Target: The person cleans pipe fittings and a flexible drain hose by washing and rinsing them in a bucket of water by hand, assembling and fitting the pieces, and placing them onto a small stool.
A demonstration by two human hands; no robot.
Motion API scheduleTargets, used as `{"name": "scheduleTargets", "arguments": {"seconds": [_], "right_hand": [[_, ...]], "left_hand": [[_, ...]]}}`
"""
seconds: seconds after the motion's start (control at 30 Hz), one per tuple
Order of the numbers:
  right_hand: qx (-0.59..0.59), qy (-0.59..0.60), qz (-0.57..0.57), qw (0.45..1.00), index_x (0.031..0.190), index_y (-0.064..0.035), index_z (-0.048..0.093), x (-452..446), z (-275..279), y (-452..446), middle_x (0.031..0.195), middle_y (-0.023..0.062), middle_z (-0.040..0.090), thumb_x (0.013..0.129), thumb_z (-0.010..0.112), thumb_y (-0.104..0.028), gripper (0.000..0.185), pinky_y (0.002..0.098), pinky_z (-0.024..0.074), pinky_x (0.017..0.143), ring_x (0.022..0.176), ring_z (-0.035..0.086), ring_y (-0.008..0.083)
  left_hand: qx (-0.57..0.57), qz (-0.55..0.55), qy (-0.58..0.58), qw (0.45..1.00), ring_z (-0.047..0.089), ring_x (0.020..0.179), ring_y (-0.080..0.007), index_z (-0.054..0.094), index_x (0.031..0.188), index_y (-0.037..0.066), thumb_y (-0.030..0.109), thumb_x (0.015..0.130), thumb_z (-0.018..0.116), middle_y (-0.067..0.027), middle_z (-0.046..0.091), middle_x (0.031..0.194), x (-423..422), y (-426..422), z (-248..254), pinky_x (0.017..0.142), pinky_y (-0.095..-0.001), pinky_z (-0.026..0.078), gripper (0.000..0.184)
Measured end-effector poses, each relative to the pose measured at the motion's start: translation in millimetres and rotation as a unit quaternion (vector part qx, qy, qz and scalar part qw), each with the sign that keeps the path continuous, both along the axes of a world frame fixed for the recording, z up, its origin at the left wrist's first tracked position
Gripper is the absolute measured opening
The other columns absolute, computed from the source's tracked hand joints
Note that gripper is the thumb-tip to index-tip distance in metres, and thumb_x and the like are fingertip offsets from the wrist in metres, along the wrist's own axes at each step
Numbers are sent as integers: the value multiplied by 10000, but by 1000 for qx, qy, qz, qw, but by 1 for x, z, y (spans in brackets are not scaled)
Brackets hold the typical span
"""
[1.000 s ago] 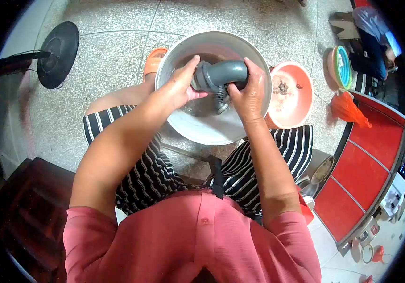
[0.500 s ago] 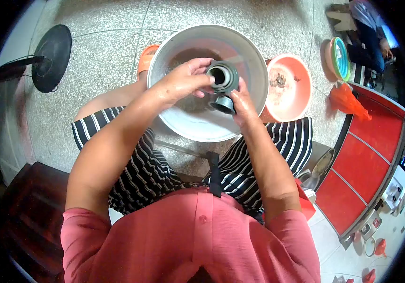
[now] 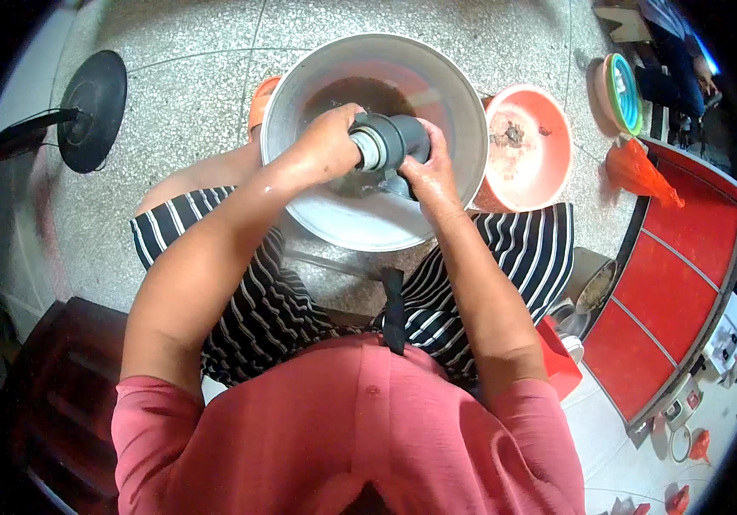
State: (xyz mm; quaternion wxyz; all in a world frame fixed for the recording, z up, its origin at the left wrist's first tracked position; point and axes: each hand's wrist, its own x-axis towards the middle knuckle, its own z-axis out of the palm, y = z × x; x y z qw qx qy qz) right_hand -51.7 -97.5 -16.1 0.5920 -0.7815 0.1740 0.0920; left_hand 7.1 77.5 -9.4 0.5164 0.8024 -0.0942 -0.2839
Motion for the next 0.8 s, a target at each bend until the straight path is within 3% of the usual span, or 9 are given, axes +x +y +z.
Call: {"name": "scheduleTargets", "arguments": {"seconds": [0.07,0.17,0.27,0.3,0.43,0.57,0.67,0.7,0.8], "right_hand": [[-15,-26,2,1000,1162,-63,421,1,2,1,1038,120,521,620,638,-70,584,317,412,847,955,525,220],[-24,-20,39,999,1177,-56,415,5,5,-1,1045,115,523,622,662,-80,608,323,418,837,959,524,212],[170,116,4,979,1191,-44,410,9,15,-3,1051,104,521,647,680,-114,611,320,426,825,949,529,199],[222,144,-12,964,1188,-38,415,9,18,-4,1044,110,528,675,666,-129,578,320,438,815,937,538,199],[406,209,-53,888,1139,-19,455,7,17,-12,976,139,574,789,601,-208,424,324,506,748,860,591,213],[478,288,-181,810,996,-14,534,0,10,-9,870,162,610,851,527,-273,297,364,551,639,742,627,263],[598,302,-115,733,974,-17,550,-6,10,-10,869,168,614,884,463,-307,315,396,557,581,727,631,285],[556,339,-130,748,1016,-78,537,-4,12,-9,904,144,609,904,378,-382,361,441,545,572,745,626,280],[579,335,-111,735,1023,-76,536,-5,19,-10,918,142,609,903,374,-401,383,439,550,585,767,629,279]], "left_hand": [[-28,6,22,999,579,919,-347,533,1041,-48,114,715,599,-225,608,940,0,1,-1,810,-358,433,370],[-55,36,-26,998,627,781,-289,546,1033,-38,123,751,559,-198,625,882,-3,4,-22,668,-331,485,324],[12,75,242,967,629,624,-182,535,1064,-9,146,807,490,-145,631,821,11,4,32,472,-261,467,304],[17,110,286,952,584,534,-99,460,1171,17,172,848,421,-112,610,809,12,3,34,375,-193,408,360],[-68,107,366,922,523,499,-74,437,1201,71,257,870,419,-58,577,840,14,5,31,380,-152,398,380],[-52,165,312,934,540,548,-68,395,1235,106,307,889,412,-64,566,917,14,6,35,402,-157,421,400],[-59,181,360,913,544,541,-69,429,1201,100,342,900,399,-64,569,889,15,11,28,410,-172,434,387],[-46,186,373,908,549,536,-69,493,1115,86,380,892,414,-52,571,848,16,12,26,413,-175,437,377],[-35,170,403,898,528,543,-71,496,1074,100,317,894,394,-42,558,830,21,12,33,423,-170,419,300]]}}
